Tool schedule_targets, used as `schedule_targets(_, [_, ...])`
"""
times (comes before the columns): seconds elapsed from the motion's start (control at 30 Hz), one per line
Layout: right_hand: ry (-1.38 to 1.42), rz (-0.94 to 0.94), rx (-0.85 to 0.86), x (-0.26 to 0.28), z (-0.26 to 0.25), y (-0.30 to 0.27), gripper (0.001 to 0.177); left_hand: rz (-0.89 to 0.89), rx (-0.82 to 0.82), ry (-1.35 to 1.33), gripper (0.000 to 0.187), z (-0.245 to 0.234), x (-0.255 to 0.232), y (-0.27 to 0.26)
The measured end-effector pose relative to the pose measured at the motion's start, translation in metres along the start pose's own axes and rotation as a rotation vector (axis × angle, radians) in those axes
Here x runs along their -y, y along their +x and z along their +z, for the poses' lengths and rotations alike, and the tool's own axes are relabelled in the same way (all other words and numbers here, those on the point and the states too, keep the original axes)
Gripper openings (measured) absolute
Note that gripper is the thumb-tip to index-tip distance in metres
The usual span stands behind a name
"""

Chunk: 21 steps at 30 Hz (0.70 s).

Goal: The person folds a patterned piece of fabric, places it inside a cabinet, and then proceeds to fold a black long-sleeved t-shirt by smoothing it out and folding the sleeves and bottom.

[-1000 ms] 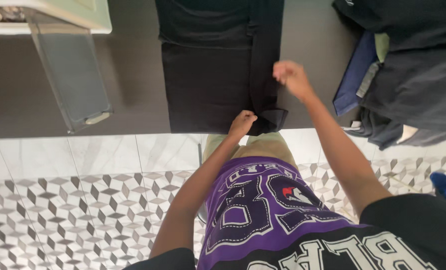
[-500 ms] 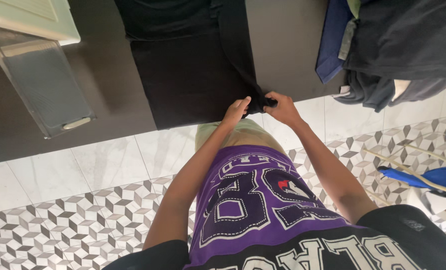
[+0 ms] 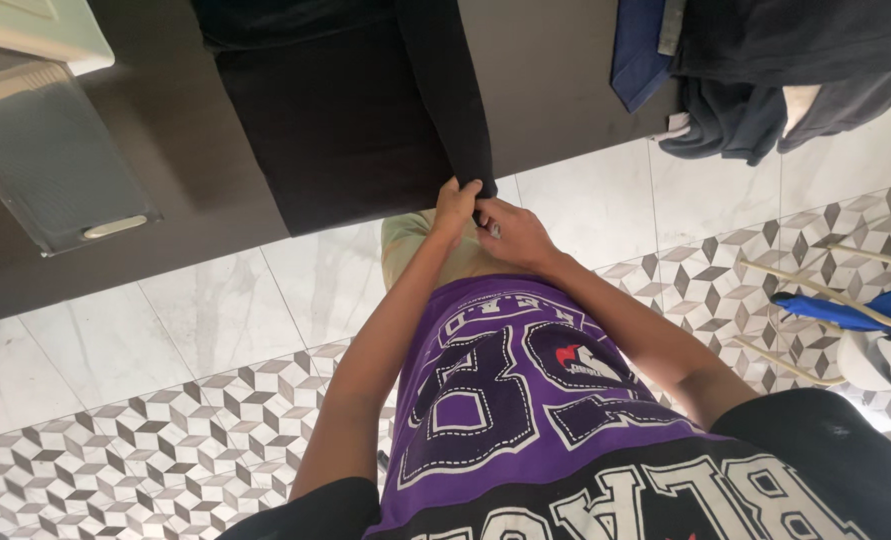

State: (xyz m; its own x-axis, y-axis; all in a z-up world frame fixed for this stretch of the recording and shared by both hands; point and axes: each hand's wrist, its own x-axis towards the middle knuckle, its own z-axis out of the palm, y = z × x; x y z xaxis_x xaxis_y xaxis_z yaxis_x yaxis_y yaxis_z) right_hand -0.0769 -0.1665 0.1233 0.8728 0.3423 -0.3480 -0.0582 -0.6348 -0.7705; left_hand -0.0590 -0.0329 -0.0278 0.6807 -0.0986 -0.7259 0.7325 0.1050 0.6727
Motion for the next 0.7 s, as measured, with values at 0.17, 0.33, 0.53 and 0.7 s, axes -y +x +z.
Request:
schedule_targets(0.17, [0.125, 0.101, 0.012, -0.012, -0.004, -0.007, 0.029, -0.080, -0.014, -0.348, 0.043, -0.010, 0.023, 0.009])
schedule_targets(0.33, [0.131, 0.123, -0.032, -0.052, -0.001, -0.008, 0.025, -0.097, -0.026, -0.193, 0.050, -0.017, 0.027, 0.001])
schedule_targets(0.53, [0.266, 0.267, -0.129, -0.105, 0.010, -0.002, 0.023, -0.112, -0.082, -0.065, 0.058, -0.014, 0.027, -0.010])
schedule_targets(0.7, [0.493, 0.420, -0.196, -0.112, 0.005, 0.027, 0.026, 0.036, -0.072, -0.008, 0.062, -0.008, 0.020, -0.019])
